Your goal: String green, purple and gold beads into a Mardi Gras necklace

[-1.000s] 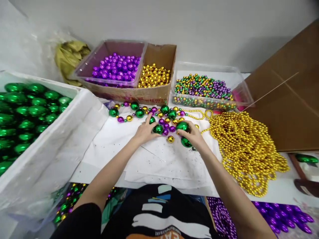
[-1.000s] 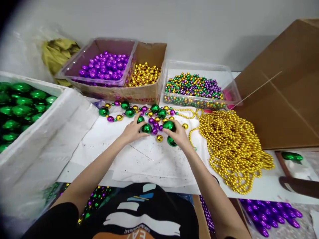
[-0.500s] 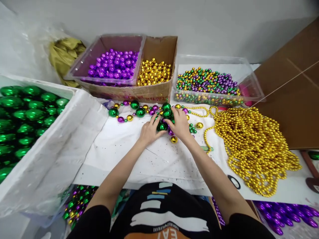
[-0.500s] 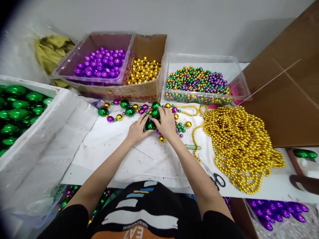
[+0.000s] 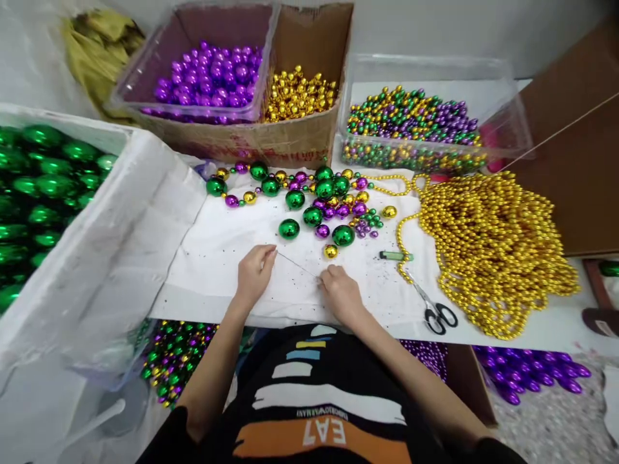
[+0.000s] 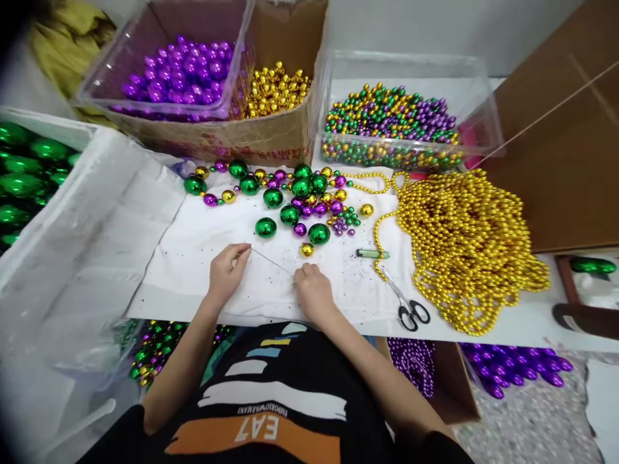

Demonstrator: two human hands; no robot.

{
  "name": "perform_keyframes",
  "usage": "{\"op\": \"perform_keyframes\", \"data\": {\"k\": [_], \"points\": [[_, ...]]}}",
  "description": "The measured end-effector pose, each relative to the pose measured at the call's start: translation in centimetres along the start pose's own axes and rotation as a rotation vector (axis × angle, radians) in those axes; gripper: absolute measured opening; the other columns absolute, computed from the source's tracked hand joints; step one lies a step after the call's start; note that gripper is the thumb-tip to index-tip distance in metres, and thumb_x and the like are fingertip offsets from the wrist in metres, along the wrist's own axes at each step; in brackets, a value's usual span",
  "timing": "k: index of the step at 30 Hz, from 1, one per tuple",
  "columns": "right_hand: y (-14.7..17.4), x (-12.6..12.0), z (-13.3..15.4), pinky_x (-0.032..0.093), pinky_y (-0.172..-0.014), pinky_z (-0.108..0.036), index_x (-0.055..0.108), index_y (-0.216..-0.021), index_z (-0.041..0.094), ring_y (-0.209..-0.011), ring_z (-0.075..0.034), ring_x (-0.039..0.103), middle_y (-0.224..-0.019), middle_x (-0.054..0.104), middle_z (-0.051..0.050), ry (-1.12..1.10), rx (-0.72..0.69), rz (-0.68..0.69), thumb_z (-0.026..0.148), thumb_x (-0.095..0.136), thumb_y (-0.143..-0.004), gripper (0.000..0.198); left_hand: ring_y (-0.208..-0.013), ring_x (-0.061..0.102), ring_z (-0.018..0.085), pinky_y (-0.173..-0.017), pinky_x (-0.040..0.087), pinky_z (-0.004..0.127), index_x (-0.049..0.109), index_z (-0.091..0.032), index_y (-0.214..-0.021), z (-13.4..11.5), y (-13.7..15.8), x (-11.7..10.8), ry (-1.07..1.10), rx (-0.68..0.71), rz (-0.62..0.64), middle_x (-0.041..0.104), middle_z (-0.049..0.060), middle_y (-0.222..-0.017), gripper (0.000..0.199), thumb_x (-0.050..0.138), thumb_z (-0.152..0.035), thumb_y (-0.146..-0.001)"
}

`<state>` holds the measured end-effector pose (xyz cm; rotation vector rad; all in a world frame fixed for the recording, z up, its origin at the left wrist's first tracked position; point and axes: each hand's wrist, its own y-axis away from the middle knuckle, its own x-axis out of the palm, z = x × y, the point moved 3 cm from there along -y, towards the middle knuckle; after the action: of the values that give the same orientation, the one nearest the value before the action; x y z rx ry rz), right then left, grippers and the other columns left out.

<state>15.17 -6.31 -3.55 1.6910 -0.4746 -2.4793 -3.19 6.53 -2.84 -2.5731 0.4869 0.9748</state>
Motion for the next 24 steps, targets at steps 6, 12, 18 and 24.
{"op": "perform_keyframes", "data": {"k": [6,12,18,24], "points": [[-1.3,-0.6,-0.1,0.046,-0.083,-0.034,0.063,-0.103,0.015,-0.11,-0.026,0.054,-0.119,0.062,-0.015,-0.015,0.07,0.065,0.022,0.047,-0.098,0.019,-0.094,0.068,0.019,-0.083,0.055,0.032,0.069,-0.017,-0.102,1.1,2.0,1.1,0.002,-0.03,-0.028,0.073,0.008,-0.101,0.025,0.051,-0.033,-0.096],[-1.6,-0.7,0.6,0.044,-0.078,-0.033,0.063,-0.101,0.011,-0.104,-0.026,0.057,-0.109,0.064,-0.017,-0.029,0.068,0.105,0.002,0.045,-0.088,0.024,-0.099,0.067,0.021,-0.088,0.054,0.036,0.068,-0.017,-0.104,-0.9,1.7,2.8,0.01,0.056,-0.025,0.071,0.009,-0.103,0.024,0.049,-0.03,-0.097],[2.2,-4.9,-2.5,0.043,-0.076,-0.03,0.059,-0.081,0.019,-0.094,-0.021,0.058,-0.094,0.065,-0.006,-0.354,-0.059,-0.023,0.009,0.055,-0.082,0.01,-0.101,0.064,0.02,-0.085,0.055,0.034,0.064,-0.015,-0.113,-2.3,2.5,2.4,0.083,0.063,-0.201,0.067,0.011,-0.11,0.024,0.052,-0.027,-0.096],[11.0,-11.6,-9.0,0.052,-0.079,-0.034,0.064,-0.08,0.023,-0.113,-0.024,0.061,-0.12,0.068,-0.005,-1.111,0.02,-0.468,0.021,0.065,-0.086,0.007,-0.093,0.065,0.017,-0.081,0.055,0.031,0.065,-0.016,-0.107,-4.5,3.9,2.9,0.102,0.147,-0.171,0.068,0.008,-0.099,0.019,0.05,-0.02,-0.097]]}}
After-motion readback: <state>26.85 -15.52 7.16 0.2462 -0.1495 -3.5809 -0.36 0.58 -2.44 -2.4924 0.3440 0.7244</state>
